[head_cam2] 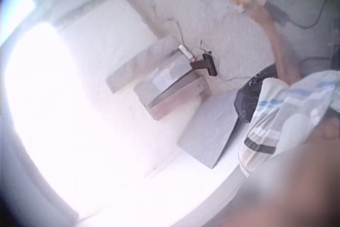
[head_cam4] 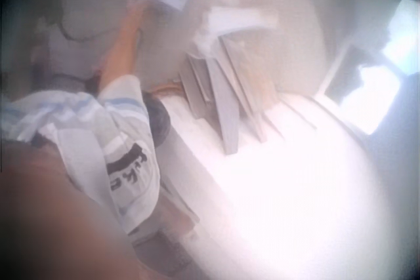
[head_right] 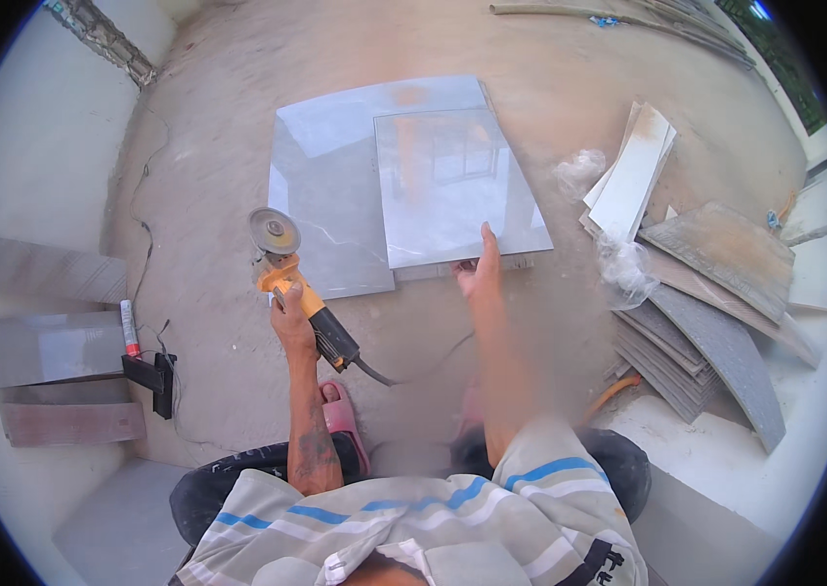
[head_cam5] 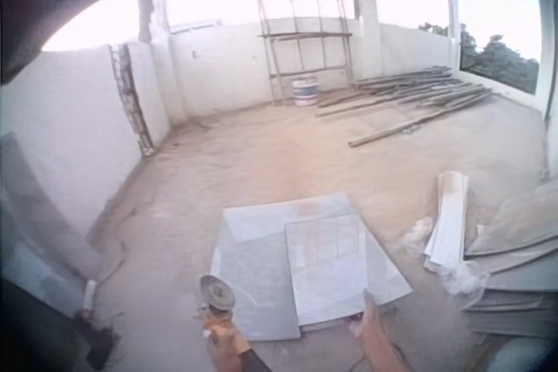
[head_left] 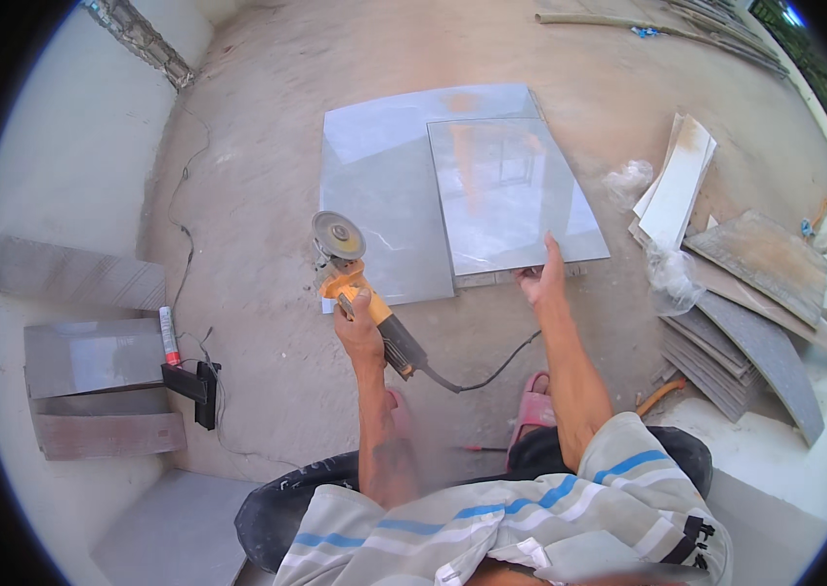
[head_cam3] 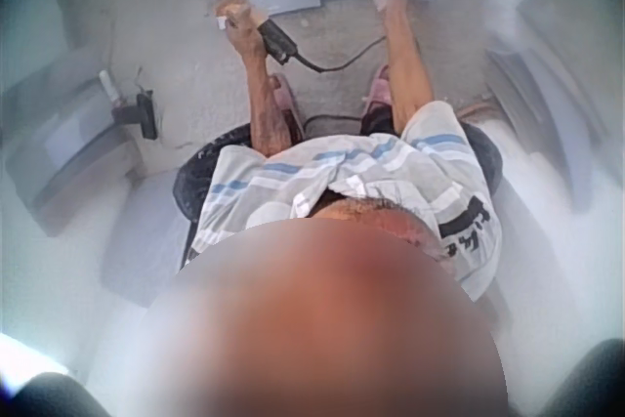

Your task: Cutting a large tile using a handheld angle grinder on a workshop floor.

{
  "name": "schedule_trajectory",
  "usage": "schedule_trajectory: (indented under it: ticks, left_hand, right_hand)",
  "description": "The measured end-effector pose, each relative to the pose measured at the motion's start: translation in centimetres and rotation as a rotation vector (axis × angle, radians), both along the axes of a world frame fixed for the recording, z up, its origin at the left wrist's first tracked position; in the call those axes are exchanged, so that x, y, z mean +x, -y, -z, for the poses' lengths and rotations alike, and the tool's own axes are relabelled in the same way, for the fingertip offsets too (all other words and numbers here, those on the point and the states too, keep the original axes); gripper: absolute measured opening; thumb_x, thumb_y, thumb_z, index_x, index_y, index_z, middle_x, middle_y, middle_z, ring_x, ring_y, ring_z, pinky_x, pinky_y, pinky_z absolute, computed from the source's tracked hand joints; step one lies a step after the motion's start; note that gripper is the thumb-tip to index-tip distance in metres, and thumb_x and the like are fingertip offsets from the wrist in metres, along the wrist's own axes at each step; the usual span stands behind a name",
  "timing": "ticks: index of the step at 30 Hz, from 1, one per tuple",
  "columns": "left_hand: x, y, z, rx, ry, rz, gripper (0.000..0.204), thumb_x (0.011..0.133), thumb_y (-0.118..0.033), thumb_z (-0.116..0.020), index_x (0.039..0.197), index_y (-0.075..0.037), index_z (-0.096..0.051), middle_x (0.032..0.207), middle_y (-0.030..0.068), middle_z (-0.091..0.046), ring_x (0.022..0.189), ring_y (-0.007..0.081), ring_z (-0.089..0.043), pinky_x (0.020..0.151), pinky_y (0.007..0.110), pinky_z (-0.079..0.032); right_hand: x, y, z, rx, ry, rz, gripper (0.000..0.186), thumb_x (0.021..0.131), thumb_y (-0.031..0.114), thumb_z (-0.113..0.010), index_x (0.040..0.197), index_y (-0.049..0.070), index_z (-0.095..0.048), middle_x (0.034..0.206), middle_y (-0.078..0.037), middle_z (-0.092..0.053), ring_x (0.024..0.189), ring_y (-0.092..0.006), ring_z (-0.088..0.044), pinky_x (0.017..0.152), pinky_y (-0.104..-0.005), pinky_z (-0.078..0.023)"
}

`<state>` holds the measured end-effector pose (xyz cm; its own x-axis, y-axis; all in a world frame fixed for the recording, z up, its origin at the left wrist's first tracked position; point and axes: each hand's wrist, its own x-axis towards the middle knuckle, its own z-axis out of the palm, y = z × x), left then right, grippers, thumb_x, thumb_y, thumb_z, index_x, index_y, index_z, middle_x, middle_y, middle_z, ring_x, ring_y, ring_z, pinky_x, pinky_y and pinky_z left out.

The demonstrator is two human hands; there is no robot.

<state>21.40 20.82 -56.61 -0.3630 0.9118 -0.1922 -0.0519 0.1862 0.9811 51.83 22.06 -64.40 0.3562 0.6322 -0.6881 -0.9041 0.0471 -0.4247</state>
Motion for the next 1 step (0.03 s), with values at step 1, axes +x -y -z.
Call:
schedule_trajectory:
  ticks: [1]
  left_hand:
    - [-0.05,-0.29,0.25,0.012,0.101,-0.007,0.044,0.092,-0.032,-0.064,0.118,0.002,-0.058,0.101,0.0066,-0.062,0.087,0.016,-0.061,0.079,0.031,-0.05]
  right_hand:
    - [1.07,-0.57,-0.89,0.055,0.036,-0.054,0.052,0.084,0.041,-0.076,0.125,0.016,-0.054,0.113,-0.006,-0.058,0.098,-0.0226,-0.053,0.076,-0.0446,-0.046]
